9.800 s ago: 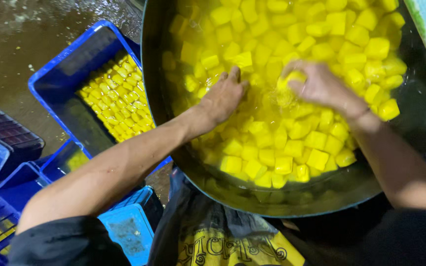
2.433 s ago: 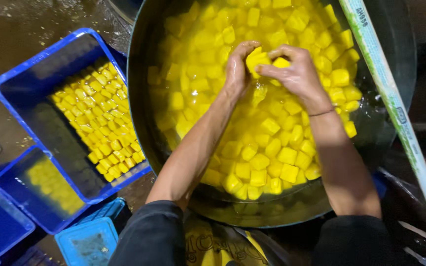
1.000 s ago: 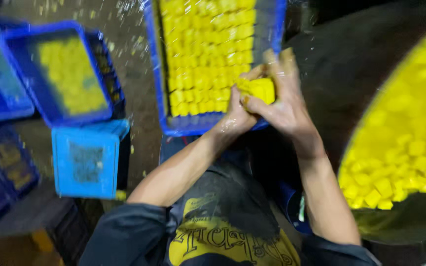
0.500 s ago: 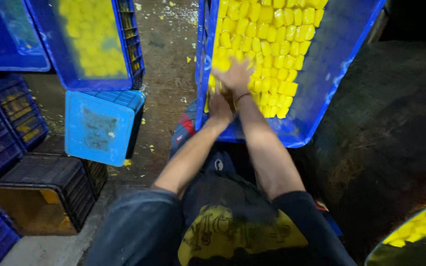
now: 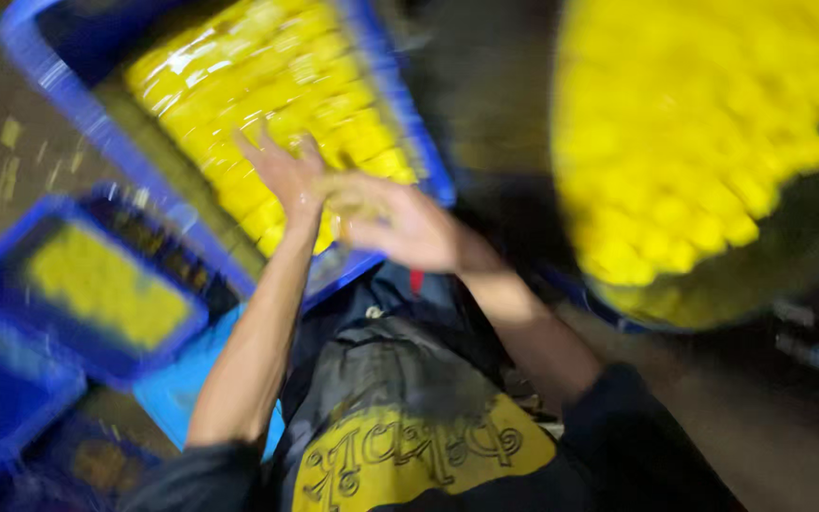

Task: The person picks yellow tofu blocks one at a time from a large water-filled basin and places them into blue plastic crates, occasionally steadying the basin and adjusting a water pipe that runs over it.

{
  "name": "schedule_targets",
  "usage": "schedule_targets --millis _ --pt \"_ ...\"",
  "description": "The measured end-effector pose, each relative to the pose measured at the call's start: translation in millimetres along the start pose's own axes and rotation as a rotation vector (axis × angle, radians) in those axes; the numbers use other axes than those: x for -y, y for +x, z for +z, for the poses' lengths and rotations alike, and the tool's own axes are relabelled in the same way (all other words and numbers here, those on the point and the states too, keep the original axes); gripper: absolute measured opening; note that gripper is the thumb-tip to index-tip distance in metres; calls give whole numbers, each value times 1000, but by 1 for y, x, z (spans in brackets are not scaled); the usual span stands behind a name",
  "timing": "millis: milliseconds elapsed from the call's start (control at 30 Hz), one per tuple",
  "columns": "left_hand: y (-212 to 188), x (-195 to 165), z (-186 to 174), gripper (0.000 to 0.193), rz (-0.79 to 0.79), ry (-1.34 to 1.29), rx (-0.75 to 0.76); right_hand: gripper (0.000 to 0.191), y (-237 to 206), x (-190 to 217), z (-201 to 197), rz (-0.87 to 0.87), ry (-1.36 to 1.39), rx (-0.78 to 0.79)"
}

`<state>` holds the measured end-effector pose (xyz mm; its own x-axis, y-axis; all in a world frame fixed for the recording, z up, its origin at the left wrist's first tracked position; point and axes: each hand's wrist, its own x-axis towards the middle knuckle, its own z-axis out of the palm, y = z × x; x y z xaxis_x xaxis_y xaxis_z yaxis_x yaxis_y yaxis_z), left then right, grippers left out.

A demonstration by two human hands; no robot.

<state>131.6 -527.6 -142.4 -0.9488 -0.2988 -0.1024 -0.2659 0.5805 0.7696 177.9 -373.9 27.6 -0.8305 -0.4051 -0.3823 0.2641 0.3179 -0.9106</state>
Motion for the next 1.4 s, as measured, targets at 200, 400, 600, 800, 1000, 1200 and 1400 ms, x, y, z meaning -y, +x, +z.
schedule_targets --millis 200,400,600,800,1000,1200,1400 --pt "-71 -239 26 31 652 -713 496 28 -220 34 -165 -46 -97 -658" --pt "-181 -342 145 19 1117 323 1064 42 -263 -115 -279 45 -797 -195" --pt "-206 -305 218 21 784 719 1215 47 -264 -153 -304 204 -718 44" --pt "-161 -314 219 41 782 417 1142 37 -240 -120 -374 -170 -407 -113" --pt "-84 -339 235 40 1113 221 828 34 -173 -114 -449 80 -735 -647" --pt "-49 -325 258 46 1149 365 881 35 -102 -123 -448 16 -1015 -870" --pt "-42 -356 249 60 729 -125 953 47 -133 -124 -482 -146 -358 -675"
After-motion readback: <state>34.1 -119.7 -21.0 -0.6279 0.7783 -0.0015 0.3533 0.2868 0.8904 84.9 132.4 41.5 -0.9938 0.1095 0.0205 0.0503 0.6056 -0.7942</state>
